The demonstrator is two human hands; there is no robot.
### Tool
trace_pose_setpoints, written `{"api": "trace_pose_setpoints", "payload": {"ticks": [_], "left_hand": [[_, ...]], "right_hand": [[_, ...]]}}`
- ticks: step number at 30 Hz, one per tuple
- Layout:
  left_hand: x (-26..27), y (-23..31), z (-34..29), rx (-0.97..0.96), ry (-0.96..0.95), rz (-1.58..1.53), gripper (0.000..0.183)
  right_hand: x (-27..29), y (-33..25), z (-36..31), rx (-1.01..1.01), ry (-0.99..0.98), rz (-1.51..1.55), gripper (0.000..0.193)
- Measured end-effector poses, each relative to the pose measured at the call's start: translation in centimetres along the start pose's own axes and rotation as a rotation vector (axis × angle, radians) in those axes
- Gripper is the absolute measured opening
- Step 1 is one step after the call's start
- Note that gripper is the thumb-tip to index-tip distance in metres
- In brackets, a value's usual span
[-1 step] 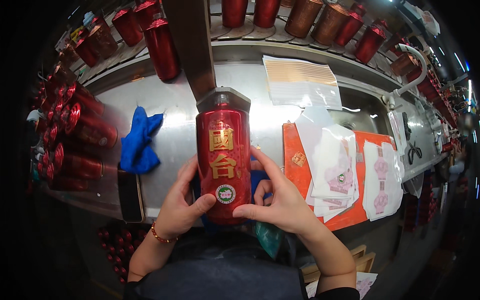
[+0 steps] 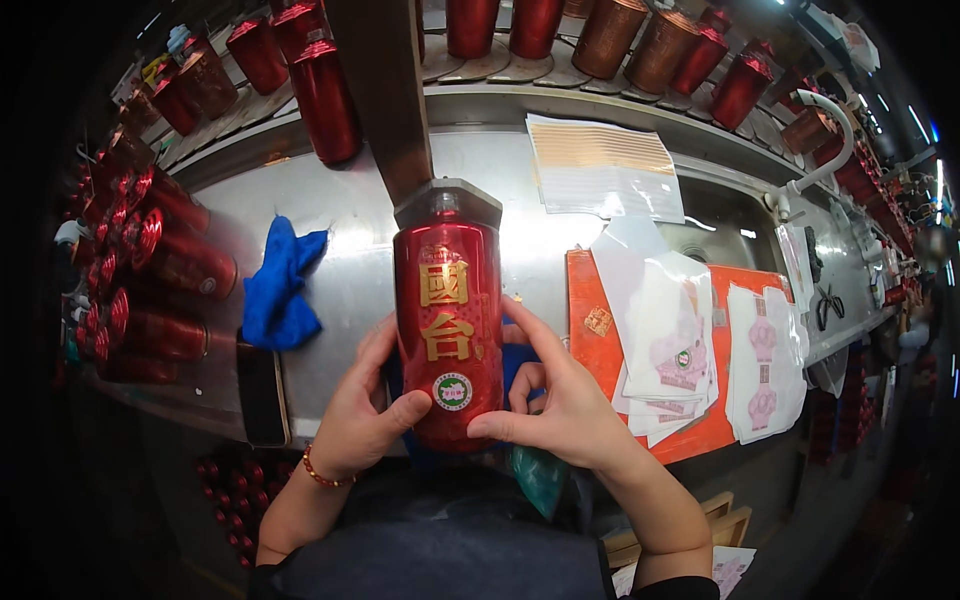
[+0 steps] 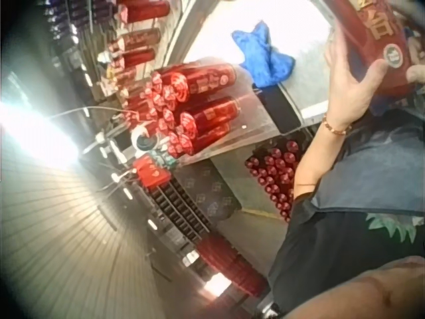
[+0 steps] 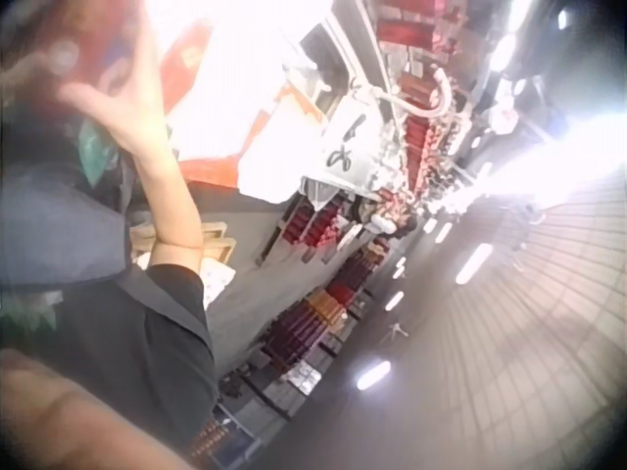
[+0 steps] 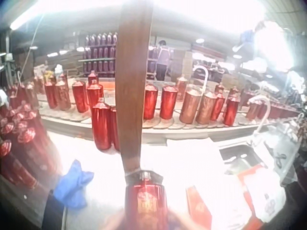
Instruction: The person applies adhesive labels to red cylindrical cans on a factory line. They peel backing from each label, align and press it onto the can, smooth the surface with a green tool, and place the finished can on a tray. The process repeats for multiple cans.
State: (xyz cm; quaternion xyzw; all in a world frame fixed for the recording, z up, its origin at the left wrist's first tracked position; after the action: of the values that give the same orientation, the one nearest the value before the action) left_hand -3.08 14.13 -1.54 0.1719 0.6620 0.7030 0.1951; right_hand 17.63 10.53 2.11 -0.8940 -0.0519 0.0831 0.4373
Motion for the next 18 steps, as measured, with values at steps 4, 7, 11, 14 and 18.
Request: {"api": "trace_pose_setpoints", "payload": {"ticks": [4, 7, 11, 14, 18], "left_hand": [[0.3, -1.5, 0.4, 0.076, 0.073, -0.131, 0.090], [-0.2, -1.5, 2.0, 0.097, 0.123, -0.202, 0.088], [-1.0, -0.5, 3.0, 0.114, 0.133, -0.073, 0.088], [-1.1, -0.6, 3.1, 0.124, 0.132, -0.097, 0.087], [-0.9, -0.3, 3.1, 0.145, 0.108, -0.130, 0.087]], "right_hand": [[0.4, 0.5, 0.4, -0.014, -0.005, 0.095, 0.110], [0.2, 0.1, 0.4, -0.020, 0.013, 0.071, 0.110], [0.2, -0.1, 0.2, 0.010, 0.037, -0.029, 0.111], [0.3, 0.1, 0.3, 0.018, 0.047, -0.036, 0.112], [0.2, 0.1, 0.3, 0.045, 0.061, -0.065, 0.115]]}}
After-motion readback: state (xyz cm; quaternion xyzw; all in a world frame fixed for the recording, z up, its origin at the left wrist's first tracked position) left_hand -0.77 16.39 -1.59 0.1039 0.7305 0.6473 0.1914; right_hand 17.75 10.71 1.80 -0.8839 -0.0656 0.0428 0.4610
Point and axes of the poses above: each hand's wrist, its own z-axis towards the middle knuckle, its own x-axis out of the back of the hand, y = z × x, the point moved 5 cm from there along z, towards the middle knuckle, and after that the axes turned 11 degrees about -x, right-handed, at the moved point
